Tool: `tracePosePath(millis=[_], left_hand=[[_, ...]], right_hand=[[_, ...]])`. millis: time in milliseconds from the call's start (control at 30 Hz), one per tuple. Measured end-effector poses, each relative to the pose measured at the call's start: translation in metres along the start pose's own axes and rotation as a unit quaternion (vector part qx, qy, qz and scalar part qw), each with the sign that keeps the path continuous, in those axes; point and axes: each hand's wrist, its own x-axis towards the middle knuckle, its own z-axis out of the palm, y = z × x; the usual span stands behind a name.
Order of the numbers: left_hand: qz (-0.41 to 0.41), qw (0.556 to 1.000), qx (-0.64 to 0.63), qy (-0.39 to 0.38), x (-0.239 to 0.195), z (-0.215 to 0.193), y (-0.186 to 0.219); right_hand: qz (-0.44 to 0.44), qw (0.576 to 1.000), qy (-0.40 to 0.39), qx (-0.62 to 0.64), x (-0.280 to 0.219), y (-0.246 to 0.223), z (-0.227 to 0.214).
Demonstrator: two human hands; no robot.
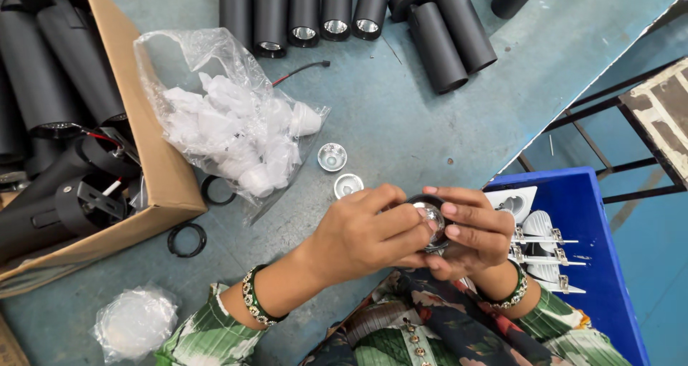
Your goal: The person assembles a black cylindrical light fixture by inserting a plastic reflector and lens assembly into the casing, using their hands to align and press the components together.
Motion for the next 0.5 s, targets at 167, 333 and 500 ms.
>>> tracePosePath(millis=[167,333,500], left_hand=[[0.001,0.999,-0.002,0.039,-0.012,0.012,-0.003],[-0.017,0.997,0.006,0.073,-0.023,0.03,-0.007],[-0.111,0.969,-0.21,0.062,-0.016,0.005,0.004]], right_hand=[[-0.027,0.999,0.031,0.031,0.002,0.007,0.012],[-0.003,1.0,-0.019,0.024,0.007,0.008,0.005],[0.066,0.994,-0.055,0.072,0.014,-0.005,-0.004]])
